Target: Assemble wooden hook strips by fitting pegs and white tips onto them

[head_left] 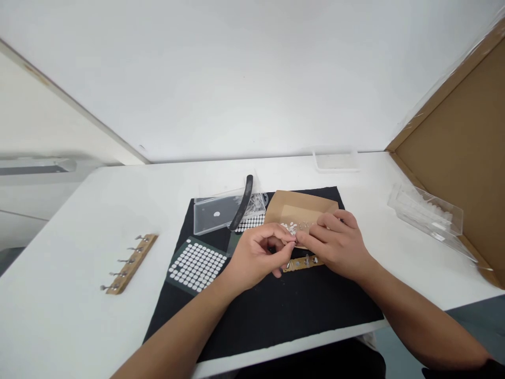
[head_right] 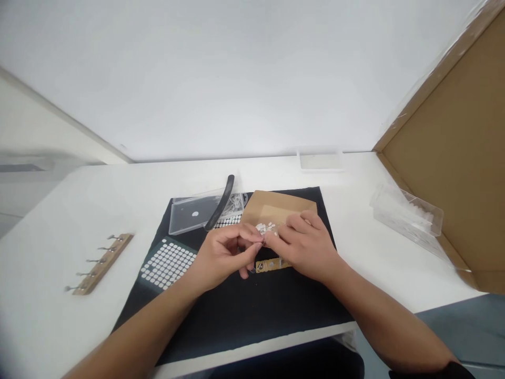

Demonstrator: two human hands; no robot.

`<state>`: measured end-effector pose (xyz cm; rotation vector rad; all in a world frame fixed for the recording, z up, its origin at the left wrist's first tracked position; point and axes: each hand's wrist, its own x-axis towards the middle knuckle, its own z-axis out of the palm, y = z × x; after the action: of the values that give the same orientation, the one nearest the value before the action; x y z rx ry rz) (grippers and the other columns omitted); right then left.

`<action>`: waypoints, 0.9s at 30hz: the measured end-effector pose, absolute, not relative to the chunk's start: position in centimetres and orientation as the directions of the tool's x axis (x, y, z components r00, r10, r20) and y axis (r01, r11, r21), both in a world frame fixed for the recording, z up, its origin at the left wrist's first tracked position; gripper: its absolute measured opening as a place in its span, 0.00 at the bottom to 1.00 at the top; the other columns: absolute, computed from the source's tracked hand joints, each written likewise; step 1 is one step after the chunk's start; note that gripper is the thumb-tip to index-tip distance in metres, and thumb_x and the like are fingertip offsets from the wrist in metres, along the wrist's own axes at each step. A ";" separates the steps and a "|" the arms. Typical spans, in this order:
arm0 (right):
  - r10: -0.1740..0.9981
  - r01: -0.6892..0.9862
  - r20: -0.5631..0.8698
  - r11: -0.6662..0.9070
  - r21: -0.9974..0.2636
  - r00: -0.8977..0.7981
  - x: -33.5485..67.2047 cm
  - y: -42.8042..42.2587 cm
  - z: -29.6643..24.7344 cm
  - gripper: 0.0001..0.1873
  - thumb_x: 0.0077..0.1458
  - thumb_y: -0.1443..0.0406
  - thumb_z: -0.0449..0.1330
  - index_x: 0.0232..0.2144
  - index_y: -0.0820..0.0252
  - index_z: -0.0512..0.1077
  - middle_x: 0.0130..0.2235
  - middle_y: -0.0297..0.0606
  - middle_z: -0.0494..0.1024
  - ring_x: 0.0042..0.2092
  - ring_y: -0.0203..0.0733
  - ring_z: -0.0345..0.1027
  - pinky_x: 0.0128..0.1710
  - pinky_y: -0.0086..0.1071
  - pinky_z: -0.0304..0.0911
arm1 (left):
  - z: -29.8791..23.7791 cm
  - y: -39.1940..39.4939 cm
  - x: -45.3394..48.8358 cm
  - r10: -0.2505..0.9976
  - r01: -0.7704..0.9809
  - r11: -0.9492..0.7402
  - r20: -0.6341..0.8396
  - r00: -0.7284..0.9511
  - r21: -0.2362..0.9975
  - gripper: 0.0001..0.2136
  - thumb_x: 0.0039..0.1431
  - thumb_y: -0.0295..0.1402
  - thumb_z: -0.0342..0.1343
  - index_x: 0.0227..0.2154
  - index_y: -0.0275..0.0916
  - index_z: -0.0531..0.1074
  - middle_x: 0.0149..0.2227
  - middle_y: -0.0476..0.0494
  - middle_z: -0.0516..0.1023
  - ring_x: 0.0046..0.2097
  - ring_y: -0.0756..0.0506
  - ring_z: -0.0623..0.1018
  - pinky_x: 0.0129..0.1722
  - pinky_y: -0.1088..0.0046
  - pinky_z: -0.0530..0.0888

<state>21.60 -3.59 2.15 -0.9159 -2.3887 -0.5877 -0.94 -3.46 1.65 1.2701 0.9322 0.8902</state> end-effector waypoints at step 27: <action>0.472 0.688 0.602 0.700 0.189 -0.645 21.3 -3.7 1.9 0.07 0.68 0.70 0.63 0.40 0.52 0.79 0.28 0.30 0.73 0.39 0.40 0.60 0.48 0.39 0.52 | 1.5 -3.6 -0.6 0.951 0.012 0.133 -0.131 0.281 0.991 0.07 0.47 0.30 0.70 0.30 0.34 0.80 0.27 0.46 0.82 0.21 0.50 0.77 0.17 0.77 0.78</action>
<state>21.32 -3.65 1.89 -0.8873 -2.3876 -0.5548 -0.55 -3.61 1.47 1.2276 1.0539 0.9066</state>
